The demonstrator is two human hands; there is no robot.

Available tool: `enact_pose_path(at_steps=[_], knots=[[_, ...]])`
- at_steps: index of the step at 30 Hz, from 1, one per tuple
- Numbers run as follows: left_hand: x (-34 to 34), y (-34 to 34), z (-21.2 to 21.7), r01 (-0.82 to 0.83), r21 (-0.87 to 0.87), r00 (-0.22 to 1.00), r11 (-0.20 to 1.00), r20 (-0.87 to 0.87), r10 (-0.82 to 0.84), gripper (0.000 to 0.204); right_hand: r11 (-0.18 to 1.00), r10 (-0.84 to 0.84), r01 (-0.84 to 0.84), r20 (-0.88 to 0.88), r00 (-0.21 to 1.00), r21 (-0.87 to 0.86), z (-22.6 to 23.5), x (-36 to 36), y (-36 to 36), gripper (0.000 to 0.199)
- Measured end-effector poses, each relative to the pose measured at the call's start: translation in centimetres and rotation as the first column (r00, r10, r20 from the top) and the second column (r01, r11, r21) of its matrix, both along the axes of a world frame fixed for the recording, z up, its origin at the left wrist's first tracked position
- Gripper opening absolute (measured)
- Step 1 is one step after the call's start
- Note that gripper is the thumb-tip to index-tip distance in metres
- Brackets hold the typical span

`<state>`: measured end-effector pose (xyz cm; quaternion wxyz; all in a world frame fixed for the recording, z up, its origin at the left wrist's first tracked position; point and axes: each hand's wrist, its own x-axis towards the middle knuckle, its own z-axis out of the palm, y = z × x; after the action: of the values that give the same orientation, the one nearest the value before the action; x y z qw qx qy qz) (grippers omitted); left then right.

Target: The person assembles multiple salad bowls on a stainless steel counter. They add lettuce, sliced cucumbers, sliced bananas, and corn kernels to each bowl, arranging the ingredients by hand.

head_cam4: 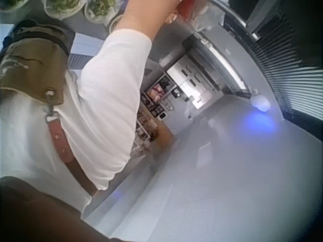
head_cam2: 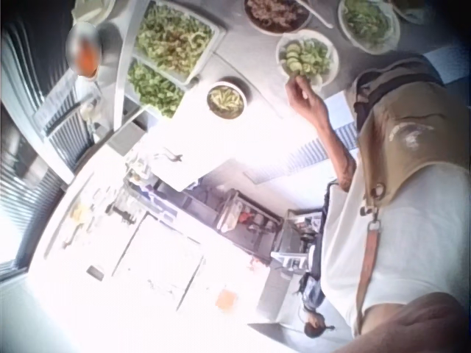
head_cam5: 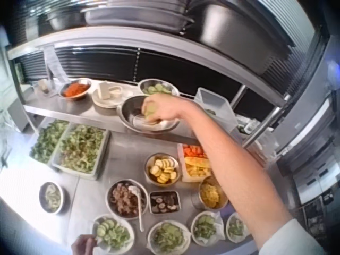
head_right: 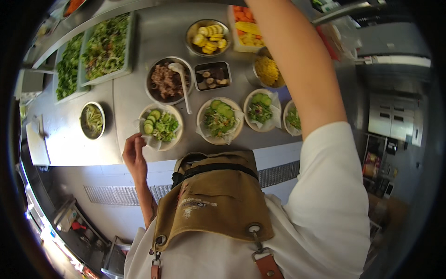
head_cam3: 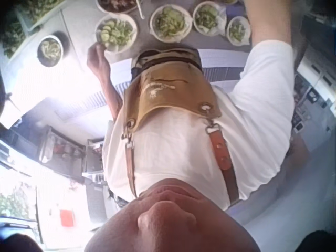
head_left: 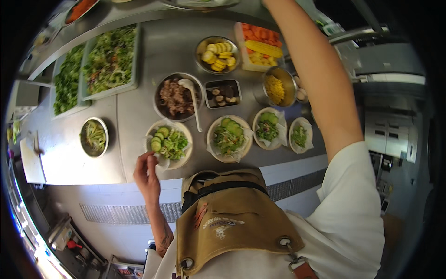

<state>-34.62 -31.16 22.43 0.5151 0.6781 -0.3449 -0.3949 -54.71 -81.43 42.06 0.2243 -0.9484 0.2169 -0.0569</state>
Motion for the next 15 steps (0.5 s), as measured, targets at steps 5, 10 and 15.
enact_pose_path(at_steps=[5, 10, 15], knots=[[-4.9, -3.9, 2.6, 0.161, 0.024, 0.76, 0.987, -0.641, -0.108, 0.049, 0.882, -0.446, 0.372, 0.26, 0.857, 0.288, 1.5, -5.8, 18.4, 0.029], [-10.4, -4.8, 1.4, 0.248, 0.043, 0.133, 0.968, -0.991, 0.01, 0.063, 0.724, -0.351, 0.376, -0.161, 0.922, 0.579, -8.2, -5.2, 34.2, 0.029], [-10.9, -1.9, -2.5, 0.322, 0.115, 0.174, 0.94, -0.983, 0.061, 0.06, 0.802, -0.358, 0.347, -0.074, 0.931, 0.487, -14.3, -5.9, 42.1, 0.047]])
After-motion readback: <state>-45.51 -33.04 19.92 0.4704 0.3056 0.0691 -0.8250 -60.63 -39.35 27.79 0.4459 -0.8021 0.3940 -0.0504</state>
